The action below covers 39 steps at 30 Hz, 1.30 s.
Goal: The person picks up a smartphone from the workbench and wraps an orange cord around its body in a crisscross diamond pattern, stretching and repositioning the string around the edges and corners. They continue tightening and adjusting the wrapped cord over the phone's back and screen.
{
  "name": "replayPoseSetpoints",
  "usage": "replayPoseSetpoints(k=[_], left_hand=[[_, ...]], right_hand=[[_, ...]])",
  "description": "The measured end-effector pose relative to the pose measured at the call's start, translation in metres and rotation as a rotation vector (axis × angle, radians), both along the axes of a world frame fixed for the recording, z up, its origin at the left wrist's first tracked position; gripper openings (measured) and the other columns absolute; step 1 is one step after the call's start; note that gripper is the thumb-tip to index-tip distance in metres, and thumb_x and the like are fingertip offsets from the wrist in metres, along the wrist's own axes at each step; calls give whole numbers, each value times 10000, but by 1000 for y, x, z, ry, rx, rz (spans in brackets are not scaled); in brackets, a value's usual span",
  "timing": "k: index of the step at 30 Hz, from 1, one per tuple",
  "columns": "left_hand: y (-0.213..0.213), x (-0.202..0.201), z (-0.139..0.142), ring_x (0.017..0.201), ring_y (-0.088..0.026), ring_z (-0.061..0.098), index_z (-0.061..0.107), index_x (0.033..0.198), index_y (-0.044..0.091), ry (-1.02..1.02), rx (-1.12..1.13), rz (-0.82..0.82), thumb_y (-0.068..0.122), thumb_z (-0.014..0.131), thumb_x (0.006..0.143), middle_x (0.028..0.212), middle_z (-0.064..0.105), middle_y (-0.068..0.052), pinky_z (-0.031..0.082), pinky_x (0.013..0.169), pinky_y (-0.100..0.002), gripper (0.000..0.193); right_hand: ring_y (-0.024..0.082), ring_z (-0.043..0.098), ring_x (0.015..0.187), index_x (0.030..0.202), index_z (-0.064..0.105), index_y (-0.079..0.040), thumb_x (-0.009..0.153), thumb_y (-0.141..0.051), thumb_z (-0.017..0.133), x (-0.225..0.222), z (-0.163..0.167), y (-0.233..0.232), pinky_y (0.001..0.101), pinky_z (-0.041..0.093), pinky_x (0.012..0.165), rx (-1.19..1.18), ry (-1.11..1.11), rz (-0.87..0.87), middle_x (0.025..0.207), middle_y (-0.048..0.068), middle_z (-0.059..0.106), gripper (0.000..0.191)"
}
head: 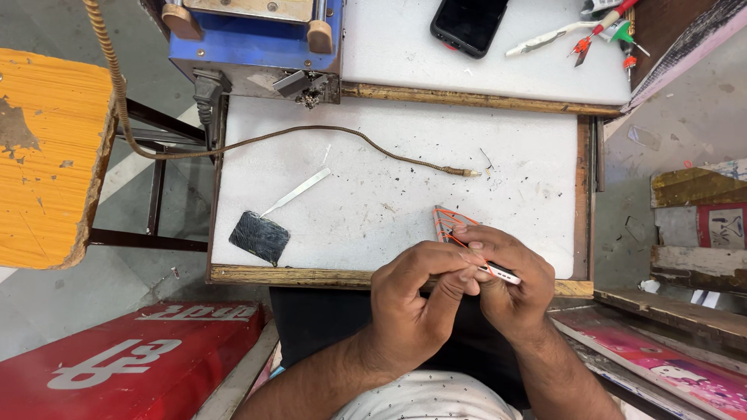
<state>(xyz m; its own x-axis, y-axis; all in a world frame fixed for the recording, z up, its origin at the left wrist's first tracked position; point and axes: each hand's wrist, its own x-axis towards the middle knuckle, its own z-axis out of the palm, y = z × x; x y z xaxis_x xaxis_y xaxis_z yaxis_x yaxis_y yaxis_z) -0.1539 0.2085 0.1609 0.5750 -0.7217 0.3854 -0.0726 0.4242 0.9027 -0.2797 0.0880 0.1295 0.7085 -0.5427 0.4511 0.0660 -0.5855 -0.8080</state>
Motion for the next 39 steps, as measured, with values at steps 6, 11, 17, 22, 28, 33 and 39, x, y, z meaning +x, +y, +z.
replayPoseSetpoints(k=[6, 11, 17, 22, 28, 33, 39], left_hand=[[0, -1, -7, 917, -140, 744, 571, 1190, 17, -12, -28, 1, 24, 600, 1104, 1116, 687, -129, 673, 775, -245, 91], [-1, 1, -6, 883, -130, 741, 555, 1201, 31, -81, -39, 11, 29, 600, 1125, 1126, 686, -118, 669, 753, -234, 88], [-1, 7, -2, 951, -169, 769, 569, 1215, 53, -190, -1, 60, 47, 615, 1107, 1117, 710, -118, 658, 689, -239, 117], [2, 11, 1, 946, -208, 757, 600, 1202, 48, -340, 4, 80, 66, 621, 1083, 1107, 702, -136, 656, 771, -319, 122], [-2, 8, 0, 958, -165, 767, 599, 1167, 49, 7, 2, -38, 111, 620, 1133, 1071, 719, -89, 667, 840, -270, 74], [-6, 4, -4, 905, -137, 760, 585, 1163, 32, 54, -5, -30, 113, 602, 1134, 1145, 712, -106, 662, 810, -254, 88], [-7, 3, -3, 991, -195, 777, 577, 1199, 65, -186, 10, 40, 129, 602, 1135, 1176, 705, -107, 660, 779, -247, 93]], right_hand=[[314, 738, 1166, 1158, 628, -39, 1051, -206, 661, -1, -4, -1, 463, 614, 1079, -13, -1, 13, 1156, 201, 734, 201], [314, 739, 1169, 1167, 624, -31, 1054, -222, 654, 0, -5, -3, 454, 629, 1051, 35, -26, 19, 1168, 203, 732, 224], [326, 743, 1156, 1163, 631, -24, 1059, -124, 618, 0, -5, -5, 466, 628, 1053, -21, -5, 18, 1151, 210, 734, 145], [334, 737, 1157, 1170, 622, -13, 1064, -111, 612, 1, -3, -5, 449, 618, 1029, -21, 0, 13, 1167, 223, 725, 145], [317, 745, 1139, 1182, 609, -15, 1079, -206, 611, 1, -2, -7, 431, 616, 999, 4, 0, 6, 1159, 234, 728, 218], [311, 738, 1120, 1185, 601, -26, 1097, -258, 620, -2, -4, -9, 452, 607, 1038, 25, -16, 18, 1158, 237, 724, 248], [308, 744, 1113, 1198, 602, -39, 1095, -275, 617, -4, -6, -11, 457, 613, 1021, 8, -21, 22, 1162, 232, 729, 258]])
